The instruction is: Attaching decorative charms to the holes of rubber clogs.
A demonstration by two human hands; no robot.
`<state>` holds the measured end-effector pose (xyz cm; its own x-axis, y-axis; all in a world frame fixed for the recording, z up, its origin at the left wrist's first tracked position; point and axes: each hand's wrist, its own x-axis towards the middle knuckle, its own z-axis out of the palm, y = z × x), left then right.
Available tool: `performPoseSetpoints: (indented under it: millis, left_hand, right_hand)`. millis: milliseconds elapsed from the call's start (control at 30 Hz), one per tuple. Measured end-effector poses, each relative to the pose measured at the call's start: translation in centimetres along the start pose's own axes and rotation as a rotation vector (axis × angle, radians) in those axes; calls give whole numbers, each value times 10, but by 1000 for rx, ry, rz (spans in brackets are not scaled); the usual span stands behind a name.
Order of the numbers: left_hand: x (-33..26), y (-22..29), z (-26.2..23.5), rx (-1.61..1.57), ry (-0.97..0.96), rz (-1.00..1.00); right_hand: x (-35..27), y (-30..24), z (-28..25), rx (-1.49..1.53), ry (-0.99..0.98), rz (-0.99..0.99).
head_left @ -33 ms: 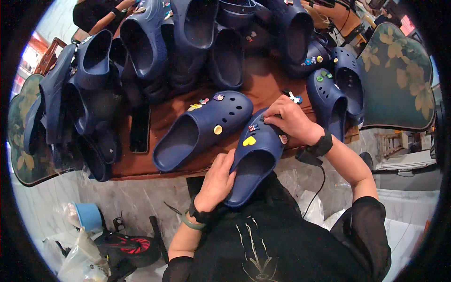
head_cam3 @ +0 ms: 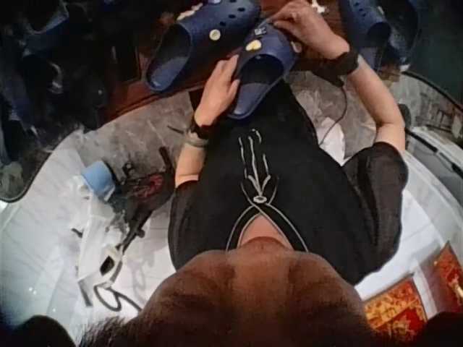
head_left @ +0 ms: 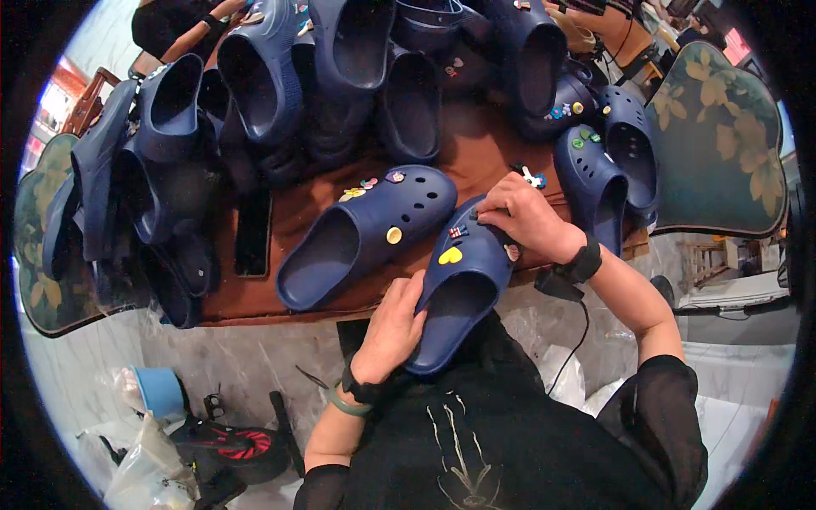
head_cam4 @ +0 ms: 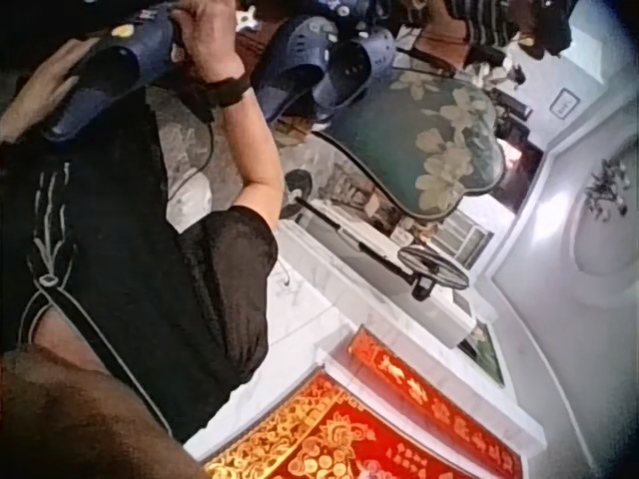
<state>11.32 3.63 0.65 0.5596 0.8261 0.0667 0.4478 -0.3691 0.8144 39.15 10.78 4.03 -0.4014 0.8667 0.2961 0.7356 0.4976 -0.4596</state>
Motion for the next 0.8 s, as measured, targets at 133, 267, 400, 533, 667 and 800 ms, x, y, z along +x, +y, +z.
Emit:
performPoseSetpoints:
  millis: [133,267,400,533,667,800]
  left_hand:
    - [5,-5,1,12,-10,-3]
    - [4,-4,2,-3,-19,-16]
    - [2,-5,6,14,-19,-29]
    - [1,0,1,-17,-60,-98]
    - [1,-5,2,-16,-52,-87]
    - [5,-5,4,18,-18,-25]
  right_hand:
    - [3,0,-7,-98,-37,-28]
    - [1,-3,-20,-206,-145,-95]
    - [0,-7,-25,-353,-289,-183]
    - [0,-6,-20,-327,-357,-186]
    - [5,-7,-19,-344,-407,-170]
    - [7,-1,-18,-298,-418,-156]
